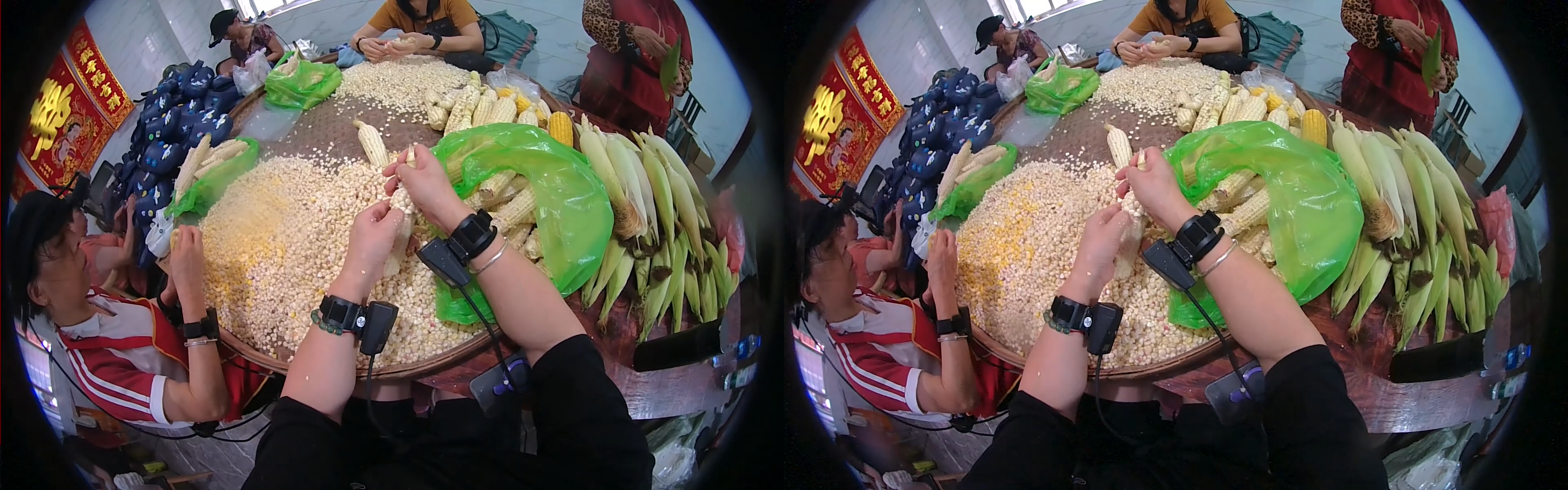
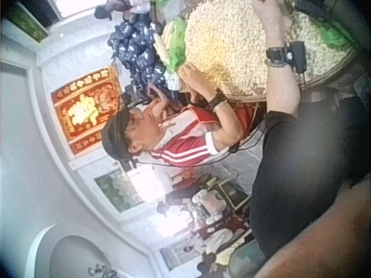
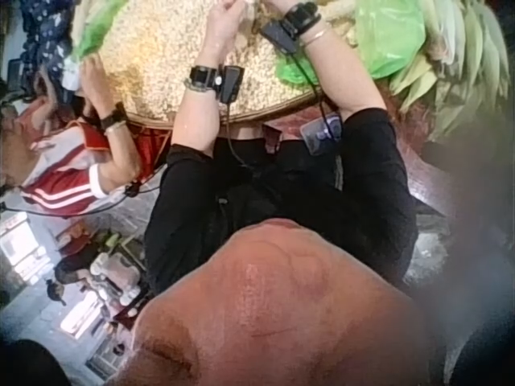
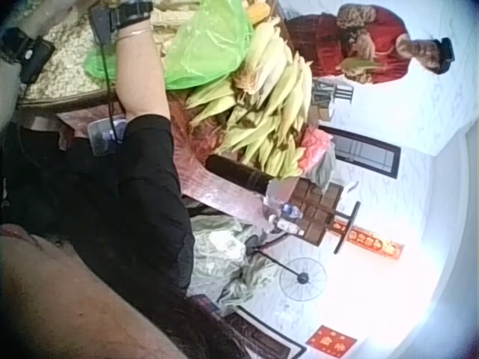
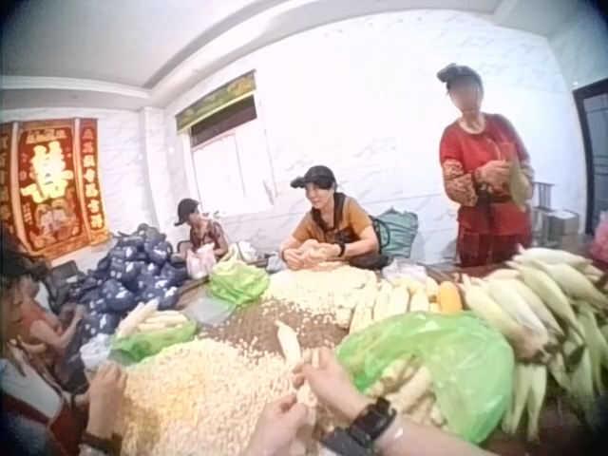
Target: The person picks up a corn cob and removes the kernels by hand, dropping them onto a large tray. They then place the empty cob into a green plastic bag and repeat the process with another cob.
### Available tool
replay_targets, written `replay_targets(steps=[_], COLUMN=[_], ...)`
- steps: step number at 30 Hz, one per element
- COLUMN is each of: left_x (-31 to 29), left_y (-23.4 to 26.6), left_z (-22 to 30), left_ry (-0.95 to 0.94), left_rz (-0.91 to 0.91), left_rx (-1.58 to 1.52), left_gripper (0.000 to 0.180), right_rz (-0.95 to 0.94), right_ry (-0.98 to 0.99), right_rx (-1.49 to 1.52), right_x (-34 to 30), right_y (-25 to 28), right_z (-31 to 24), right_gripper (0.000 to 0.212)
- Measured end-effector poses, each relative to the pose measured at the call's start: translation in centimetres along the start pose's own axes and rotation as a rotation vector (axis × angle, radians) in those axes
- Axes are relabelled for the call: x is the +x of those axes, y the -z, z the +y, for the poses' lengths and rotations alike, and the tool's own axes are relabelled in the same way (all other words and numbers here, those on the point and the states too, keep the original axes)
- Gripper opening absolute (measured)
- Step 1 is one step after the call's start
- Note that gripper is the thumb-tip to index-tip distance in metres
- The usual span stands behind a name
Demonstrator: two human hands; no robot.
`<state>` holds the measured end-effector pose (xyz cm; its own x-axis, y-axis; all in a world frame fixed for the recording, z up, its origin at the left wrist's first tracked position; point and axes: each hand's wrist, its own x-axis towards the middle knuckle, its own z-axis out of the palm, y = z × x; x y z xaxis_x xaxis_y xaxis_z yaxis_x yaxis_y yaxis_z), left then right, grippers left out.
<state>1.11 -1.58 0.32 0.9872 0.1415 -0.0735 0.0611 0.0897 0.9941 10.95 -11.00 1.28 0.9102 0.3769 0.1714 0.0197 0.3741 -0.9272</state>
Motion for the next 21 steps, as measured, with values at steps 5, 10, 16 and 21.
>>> replay_targets(steps=[5,10,16,21], left_x=[-1.1,-0.6,-0.4,-0.2], left_y=[-0.6,-0.5,-0.5,-0.2], left_z=[1.3,1.6,0.6,0.1], left_ry=[0.101,0.212,0.120,0.070], left_rz=[-0.014,-0.076,-0.054,-0.039], left_rx=[-0.202,-0.473,-0.307,-0.287], left_gripper=[0.012,0.015,0.017,0.015], right_rz=[0.005,0.033,0.034,0.006], right_ry=[-0.019,-0.034,-0.029,-0.034], right_rx=[-0.026,-0.003,0.000,-0.063], right_x=[-0.1,0.0,-0.1,-0.2], right_y=[0.2,0.4,0.4,0.2], right_z=[-0.3,-0.3,-0.4,-0.5], right_gripper=[0.013,0.012,0.012,0.007])
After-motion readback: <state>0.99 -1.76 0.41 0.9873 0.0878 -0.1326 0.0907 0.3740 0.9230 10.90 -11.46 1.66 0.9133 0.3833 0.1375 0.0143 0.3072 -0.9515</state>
